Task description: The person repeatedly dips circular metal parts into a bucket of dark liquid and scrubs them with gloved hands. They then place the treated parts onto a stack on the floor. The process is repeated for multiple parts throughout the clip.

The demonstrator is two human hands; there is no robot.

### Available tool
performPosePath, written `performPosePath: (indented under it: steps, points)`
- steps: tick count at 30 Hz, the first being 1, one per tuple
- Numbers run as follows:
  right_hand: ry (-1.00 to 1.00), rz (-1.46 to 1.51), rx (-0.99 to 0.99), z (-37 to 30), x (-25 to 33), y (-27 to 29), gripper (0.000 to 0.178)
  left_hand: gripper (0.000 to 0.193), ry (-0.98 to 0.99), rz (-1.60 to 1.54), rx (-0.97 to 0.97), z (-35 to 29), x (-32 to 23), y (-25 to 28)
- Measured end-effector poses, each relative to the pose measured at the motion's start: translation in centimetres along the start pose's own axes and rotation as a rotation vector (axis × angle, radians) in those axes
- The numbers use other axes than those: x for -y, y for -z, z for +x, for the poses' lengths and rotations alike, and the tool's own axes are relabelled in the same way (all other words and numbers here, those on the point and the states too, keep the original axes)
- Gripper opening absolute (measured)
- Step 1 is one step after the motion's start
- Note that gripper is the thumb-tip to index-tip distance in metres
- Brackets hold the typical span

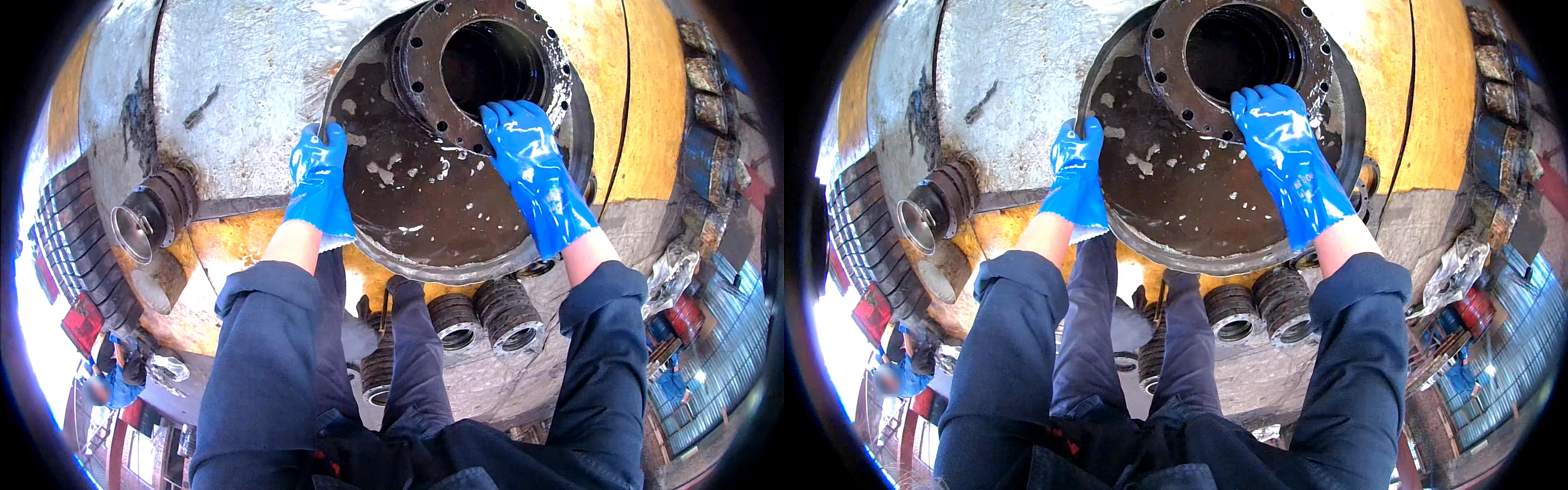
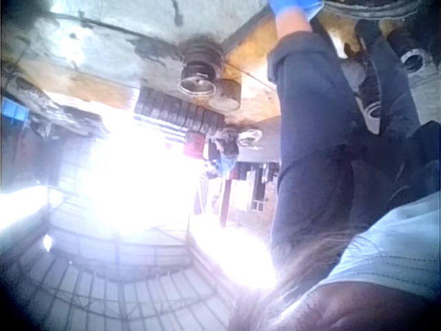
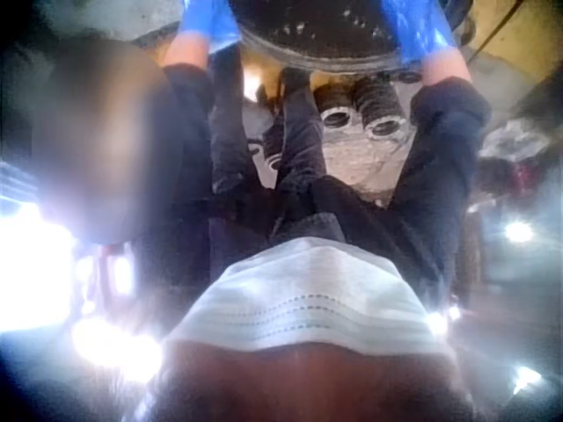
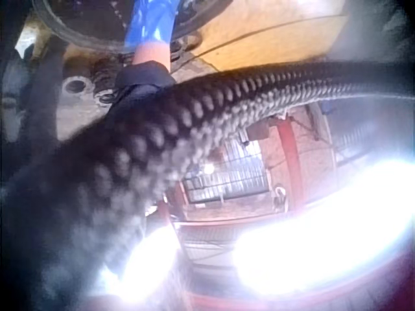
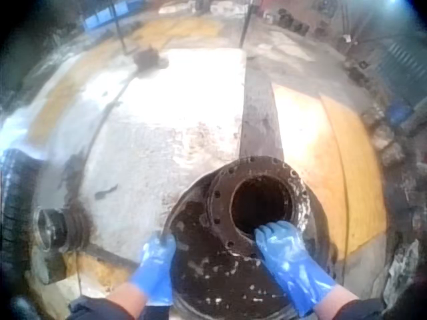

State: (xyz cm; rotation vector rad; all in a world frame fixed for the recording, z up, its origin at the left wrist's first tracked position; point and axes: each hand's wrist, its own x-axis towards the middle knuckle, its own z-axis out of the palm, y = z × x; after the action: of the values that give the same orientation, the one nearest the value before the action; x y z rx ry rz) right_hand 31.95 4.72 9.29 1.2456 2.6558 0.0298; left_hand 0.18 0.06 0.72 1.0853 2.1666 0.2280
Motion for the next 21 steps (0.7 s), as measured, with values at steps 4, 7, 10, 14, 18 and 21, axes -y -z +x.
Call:
performPosePath:
  steps: [4,7,10,14,18,21]
  points:
    - [-0.064,0.064,0.197,1.4,0.2,0.7,0.037,0.049,-0.019,0.027,-0.007,0.1,0.1,0.2]
    - [-0.084,0.059,0.146,1.2,0.4,0.8,0.041,0.048,-0.063,0.065,-0.040,0.3,0.2,-0.3]
    - [-0.118,0.078,-0.059,0.3,1.2,1.8,0.065,0.049,-0.038,0.059,-0.028,0.5,0.7,-0.5]
    - [-0.510,0.505,-0.285,-2.1,4.6,4.5,0.067,0.050,-0.046,0.079,-0.065,1.2,1.9,0.5]
    - [-1.145,1.172,-0.454,-8.6,6.3,5.1,0.054,0.054,-0.069,0.051,-0.031,1.9,1.9,-1.1]
    - [-1.385,1.694,-0.252,-11.2,7.5,1.8,0.043,0.061,-0.083,0.039,-0.037,4.8,4.3,-1.7]
